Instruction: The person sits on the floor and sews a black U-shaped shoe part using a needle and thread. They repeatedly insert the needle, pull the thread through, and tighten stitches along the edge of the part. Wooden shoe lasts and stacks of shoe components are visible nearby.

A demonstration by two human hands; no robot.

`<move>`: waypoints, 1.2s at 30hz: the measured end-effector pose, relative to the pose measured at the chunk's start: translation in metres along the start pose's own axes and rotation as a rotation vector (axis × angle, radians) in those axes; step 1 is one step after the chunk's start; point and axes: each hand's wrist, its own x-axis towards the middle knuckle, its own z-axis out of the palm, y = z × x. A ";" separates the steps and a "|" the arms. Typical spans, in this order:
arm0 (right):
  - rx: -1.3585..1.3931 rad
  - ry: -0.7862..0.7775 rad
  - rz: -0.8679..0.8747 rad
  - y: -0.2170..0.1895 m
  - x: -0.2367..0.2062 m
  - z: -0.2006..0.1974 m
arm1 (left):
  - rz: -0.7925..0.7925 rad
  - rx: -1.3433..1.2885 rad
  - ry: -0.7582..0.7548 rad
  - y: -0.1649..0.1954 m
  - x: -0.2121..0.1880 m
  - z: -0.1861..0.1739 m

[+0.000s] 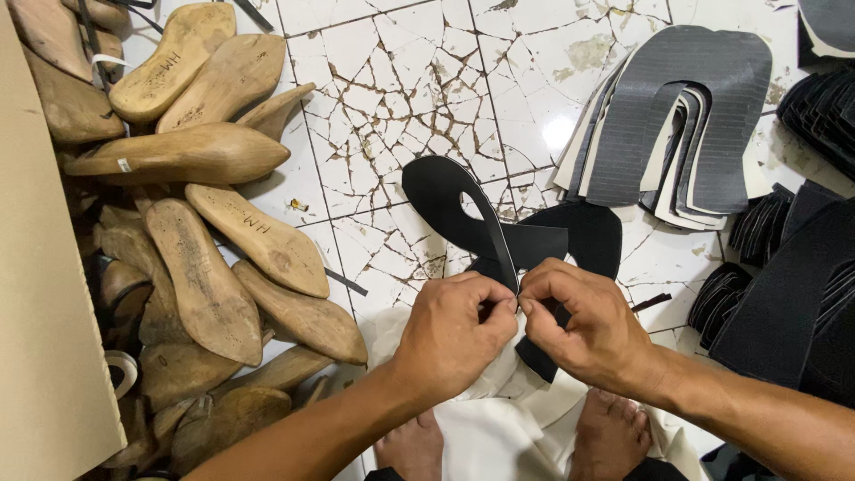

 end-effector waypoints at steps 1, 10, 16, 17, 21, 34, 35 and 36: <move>0.000 0.013 -0.017 0.000 0.000 0.001 | 0.023 0.007 0.019 -0.001 0.000 0.001; 0.067 0.015 -0.029 0.001 0.000 -0.001 | -0.026 -0.080 -0.033 -0.006 0.004 -0.001; 0.048 0.028 0.005 -0.001 0.002 -0.003 | -0.008 -0.047 -0.025 -0.006 0.005 -0.002; 0.047 0.030 0.004 -0.002 0.001 -0.002 | -0.009 -0.032 -0.032 -0.006 0.004 -0.001; 0.007 0.020 0.038 -0.003 -0.001 0.001 | 0.090 0.013 0.012 -0.009 0.003 0.004; 0.064 0.001 -0.022 0.000 0.000 -0.003 | -0.072 -0.141 -0.075 -0.008 0.002 -0.002; 0.066 -0.002 -0.012 0.000 0.000 -0.004 | -0.072 -0.135 -0.077 -0.008 0.003 -0.003; 0.066 -0.004 -0.006 0.000 0.001 -0.005 | -0.071 -0.130 -0.078 -0.007 0.003 -0.004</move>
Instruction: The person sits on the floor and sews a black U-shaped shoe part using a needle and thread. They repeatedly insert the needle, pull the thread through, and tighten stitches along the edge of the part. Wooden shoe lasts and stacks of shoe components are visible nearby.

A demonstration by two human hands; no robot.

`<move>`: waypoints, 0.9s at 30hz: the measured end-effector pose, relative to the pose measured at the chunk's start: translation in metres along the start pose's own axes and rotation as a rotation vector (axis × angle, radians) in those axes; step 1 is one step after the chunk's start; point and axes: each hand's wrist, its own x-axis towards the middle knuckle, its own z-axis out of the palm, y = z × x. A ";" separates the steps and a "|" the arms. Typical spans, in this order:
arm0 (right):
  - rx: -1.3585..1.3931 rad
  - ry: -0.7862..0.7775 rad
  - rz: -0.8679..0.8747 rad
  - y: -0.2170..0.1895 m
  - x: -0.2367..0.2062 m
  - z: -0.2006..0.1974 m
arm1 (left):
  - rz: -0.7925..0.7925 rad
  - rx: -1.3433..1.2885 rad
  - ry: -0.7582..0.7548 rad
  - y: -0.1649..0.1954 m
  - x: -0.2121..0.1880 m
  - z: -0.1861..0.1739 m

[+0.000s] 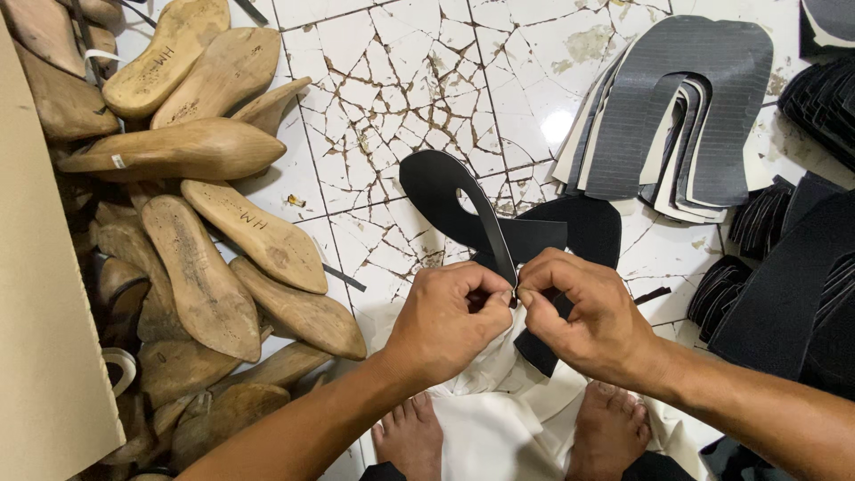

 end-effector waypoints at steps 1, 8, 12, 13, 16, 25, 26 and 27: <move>0.001 0.000 0.007 0.000 0.000 0.000 | 0.001 0.006 -0.002 0.001 0.000 -0.001; -0.009 -0.001 0.068 -0.002 0.000 0.001 | 0.009 0.024 0.002 0.001 0.002 -0.001; 0.007 0.009 0.056 -0.003 -0.001 0.002 | 0.055 0.030 0.026 0.000 0.001 0.000; 0.018 0.009 0.060 -0.004 -0.001 0.002 | 0.079 0.032 0.033 0.000 0.001 0.000; 0.058 0.002 0.084 -0.004 -0.001 0.001 | 0.081 0.040 0.026 0.000 0.001 0.000; 0.008 0.008 0.096 -0.003 0.001 0.000 | 0.037 0.067 -0.038 0.003 0.005 -0.007; 0.003 0.014 0.091 -0.003 0.001 -0.001 | 0.038 0.080 -0.045 0.003 0.005 -0.008; 0.001 0.012 0.095 -0.003 0.001 0.000 | 0.039 0.092 -0.052 0.003 0.005 -0.009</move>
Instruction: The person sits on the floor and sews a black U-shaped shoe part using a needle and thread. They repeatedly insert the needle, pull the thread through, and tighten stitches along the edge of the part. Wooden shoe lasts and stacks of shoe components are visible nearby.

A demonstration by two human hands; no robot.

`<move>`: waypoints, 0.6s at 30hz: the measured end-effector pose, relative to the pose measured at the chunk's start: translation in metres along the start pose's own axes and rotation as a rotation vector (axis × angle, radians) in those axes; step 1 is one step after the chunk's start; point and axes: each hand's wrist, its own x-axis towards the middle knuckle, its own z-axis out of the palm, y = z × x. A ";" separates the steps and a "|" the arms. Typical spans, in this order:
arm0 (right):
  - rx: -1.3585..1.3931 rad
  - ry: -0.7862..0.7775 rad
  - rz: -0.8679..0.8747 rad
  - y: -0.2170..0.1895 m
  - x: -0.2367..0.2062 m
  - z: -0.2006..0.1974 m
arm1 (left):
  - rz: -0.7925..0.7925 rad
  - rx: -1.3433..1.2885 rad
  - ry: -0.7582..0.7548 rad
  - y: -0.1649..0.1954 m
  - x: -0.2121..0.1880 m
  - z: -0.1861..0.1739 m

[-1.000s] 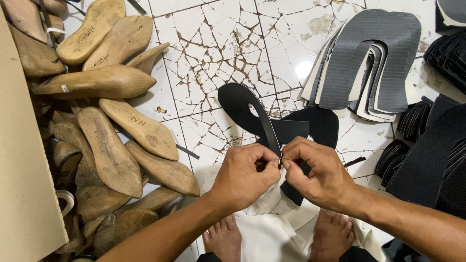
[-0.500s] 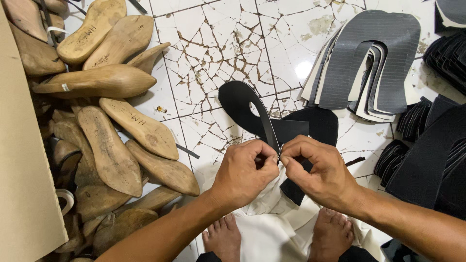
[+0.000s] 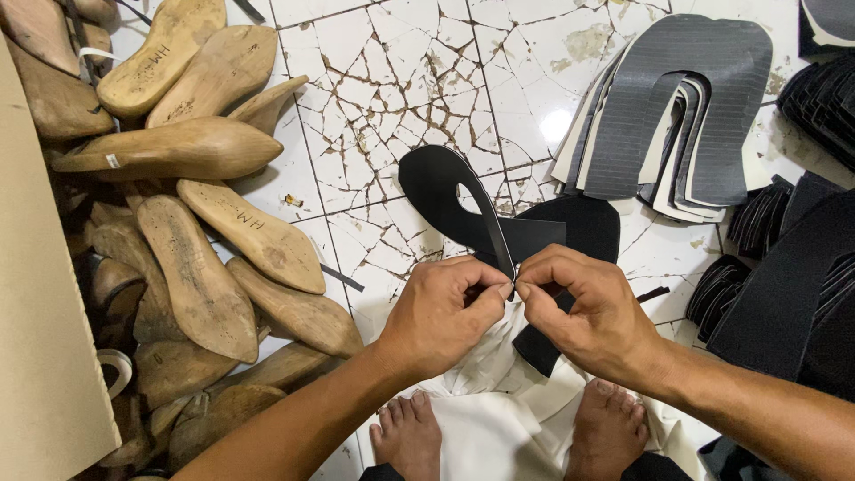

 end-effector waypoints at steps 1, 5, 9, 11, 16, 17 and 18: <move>-0.002 -0.002 0.005 0.001 0.000 0.000 | 0.001 0.012 -0.008 0.000 0.001 0.000; -0.002 -0.005 -0.007 0.002 0.001 0.000 | 0.028 0.018 0.006 -0.002 0.002 0.002; -0.006 -0.009 -0.006 0.001 0.001 0.001 | 0.043 -0.005 0.031 -0.004 0.002 0.004; 0.008 -0.010 -0.005 0.000 0.000 0.002 | 0.028 -0.001 0.026 -0.004 0.002 0.005; 0.008 -0.016 0.068 -0.003 0.001 0.003 | 0.019 0.006 0.012 -0.005 0.002 0.004; 0.017 -0.024 0.113 -0.003 0.001 0.003 | 0.029 0.005 0.023 -0.005 0.002 0.004; 0.013 -0.024 0.092 -0.003 0.001 0.003 | 0.039 0.005 0.034 -0.005 0.001 0.005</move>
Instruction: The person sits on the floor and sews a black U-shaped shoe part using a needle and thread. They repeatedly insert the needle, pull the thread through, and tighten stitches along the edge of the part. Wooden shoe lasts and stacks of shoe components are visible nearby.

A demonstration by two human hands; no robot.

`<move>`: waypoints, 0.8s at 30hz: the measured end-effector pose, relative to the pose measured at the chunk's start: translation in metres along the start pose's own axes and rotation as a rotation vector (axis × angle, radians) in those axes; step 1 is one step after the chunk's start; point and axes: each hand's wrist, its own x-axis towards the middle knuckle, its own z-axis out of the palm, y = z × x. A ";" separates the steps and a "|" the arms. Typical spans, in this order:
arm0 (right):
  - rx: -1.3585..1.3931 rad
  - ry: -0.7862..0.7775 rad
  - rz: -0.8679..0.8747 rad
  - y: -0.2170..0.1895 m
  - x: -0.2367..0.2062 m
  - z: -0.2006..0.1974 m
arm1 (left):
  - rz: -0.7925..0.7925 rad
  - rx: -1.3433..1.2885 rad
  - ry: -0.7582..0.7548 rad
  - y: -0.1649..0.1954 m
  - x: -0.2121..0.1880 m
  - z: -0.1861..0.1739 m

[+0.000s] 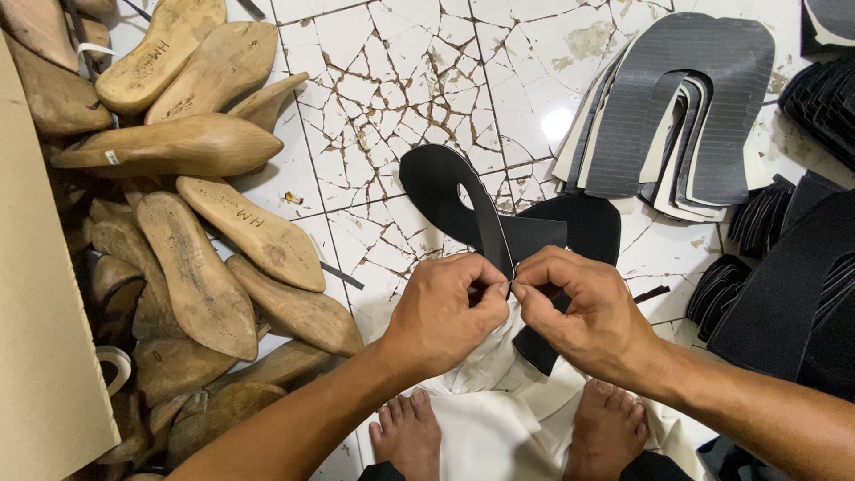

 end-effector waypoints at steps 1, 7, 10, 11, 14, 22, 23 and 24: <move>-0.004 0.000 -0.020 0.000 0.000 0.000 | 0.010 0.000 0.011 0.000 0.000 0.000; 0.052 0.011 -0.002 0.002 -0.002 0.002 | -0.004 -0.010 0.019 -0.002 -0.003 0.004; 0.050 0.026 0.012 0.001 -0.003 0.002 | -0.021 -0.035 0.020 -0.003 -0.003 0.006; 0.050 0.036 -0.002 0.001 -0.003 0.001 | -0.024 -0.040 0.028 -0.003 -0.003 0.006; -0.004 0.046 0.020 -0.002 -0.004 0.001 | -0.027 -0.062 0.052 -0.003 -0.003 0.009; -0.075 0.098 -0.011 -0.009 -0.003 -0.002 | -0.014 -0.066 0.052 -0.001 -0.003 0.009; -0.086 0.095 -0.043 -0.010 -0.003 -0.001 | 0.000 -0.048 0.063 0.000 -0.004 0.009; -0.094 0.092 -0.045 -0.009 -0.002 -0.002 | 0.013 -0.031 0.072 0.000 -0.004 0.009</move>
